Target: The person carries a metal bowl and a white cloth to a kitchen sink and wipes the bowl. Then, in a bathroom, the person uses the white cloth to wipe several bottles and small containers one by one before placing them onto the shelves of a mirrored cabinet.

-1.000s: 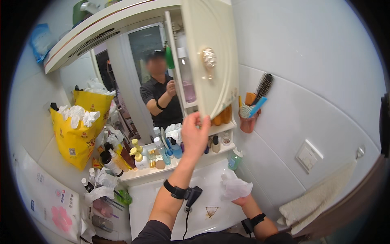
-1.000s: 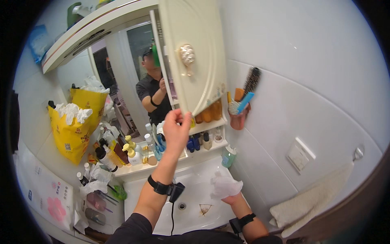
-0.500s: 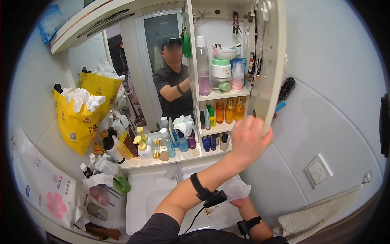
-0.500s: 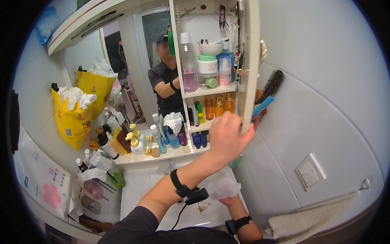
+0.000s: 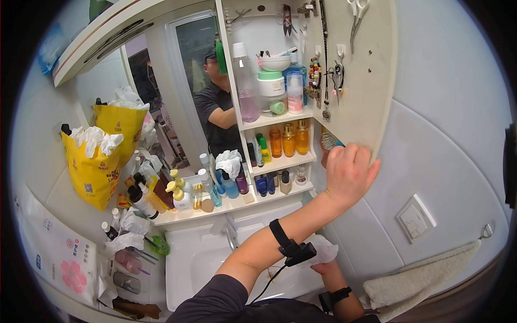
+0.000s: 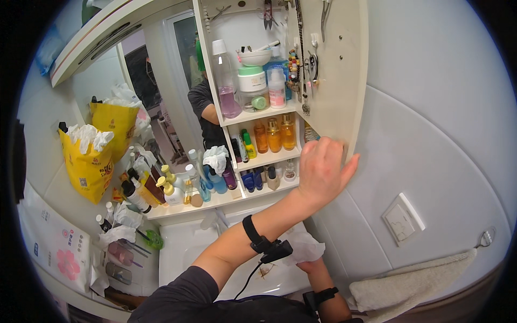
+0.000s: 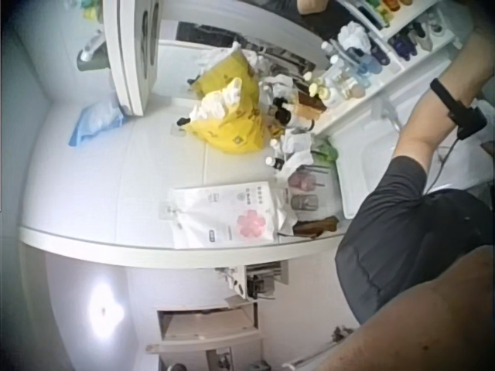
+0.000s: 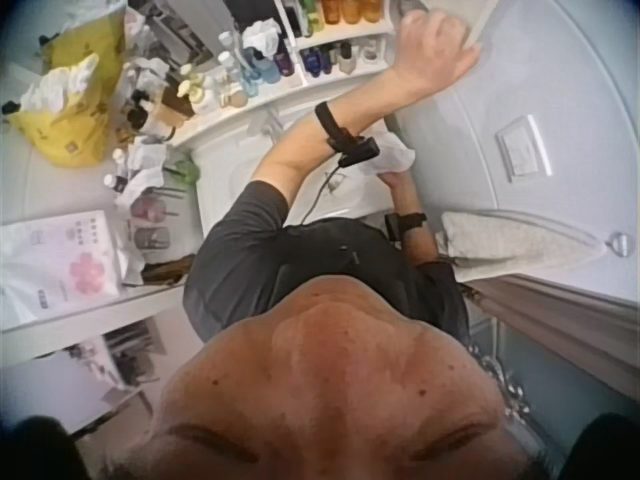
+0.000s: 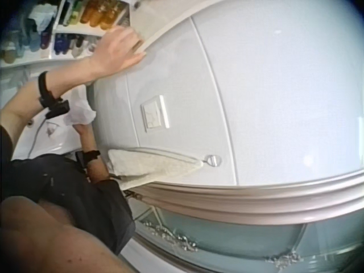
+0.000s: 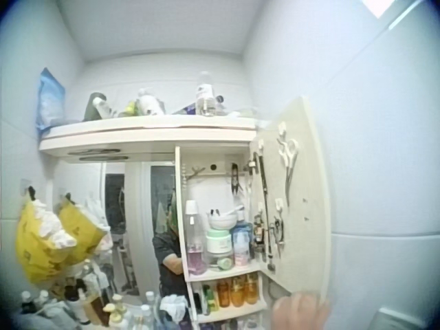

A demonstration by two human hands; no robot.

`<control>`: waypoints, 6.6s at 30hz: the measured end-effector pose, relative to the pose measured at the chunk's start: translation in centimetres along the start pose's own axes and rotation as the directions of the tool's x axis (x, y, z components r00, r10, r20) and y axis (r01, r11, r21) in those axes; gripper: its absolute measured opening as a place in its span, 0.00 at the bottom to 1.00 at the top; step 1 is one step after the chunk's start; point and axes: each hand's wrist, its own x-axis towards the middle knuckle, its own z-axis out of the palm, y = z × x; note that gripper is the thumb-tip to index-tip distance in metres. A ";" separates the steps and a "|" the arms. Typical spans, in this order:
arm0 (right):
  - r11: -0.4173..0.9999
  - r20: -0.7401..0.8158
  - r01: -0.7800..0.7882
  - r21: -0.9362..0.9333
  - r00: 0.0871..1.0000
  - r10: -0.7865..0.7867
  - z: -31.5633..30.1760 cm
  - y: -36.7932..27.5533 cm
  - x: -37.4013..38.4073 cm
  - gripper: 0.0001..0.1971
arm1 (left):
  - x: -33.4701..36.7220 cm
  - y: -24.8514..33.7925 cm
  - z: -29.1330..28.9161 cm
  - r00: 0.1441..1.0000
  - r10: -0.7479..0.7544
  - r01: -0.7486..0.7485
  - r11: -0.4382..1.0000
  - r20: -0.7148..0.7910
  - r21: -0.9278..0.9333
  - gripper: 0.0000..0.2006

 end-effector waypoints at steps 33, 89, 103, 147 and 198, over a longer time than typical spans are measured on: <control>0.958 0.161 -0.057 0.281 0.987 0.011 6.8 2.0 2.6 0.16 | -20.3 -4.8 -14.0 0.550 -0.534 0.499 0.827 0.642 0.261 0.13; 0.982 -0.166 -0.191 0.010 0.968 0.190 11.3 26.1 0.7 0.18 | -28.0 -1.1 -32.5 -0.331 -0.704 0.766 -0.589 0.628 -0.256 0.22; 0.975 0.026 0.049 -0.215 0.999 -0.045 10.4 20.9 0.6 0.14 | -29.8 0.8 -26.5 0.669 -0.586 0.399 0.802 0.457 0.445 0.12; -0.433 0.730 0.637 -0.638 0.679 -0.078 8.9 -3.2 -2.2 0.02 | 9.2 -19.2 -6.2 0.822 -0.556 0.343 0.305 -0.126 0.888 0.30; 0.370 0.157 0.531 -0.762 0.706 -0.691 14.7 5.5 3.3 0.14 | -31.1 -2.8 -23.0 0.101 -0.054 0.517 -0.850 0.993 -0.099 0.45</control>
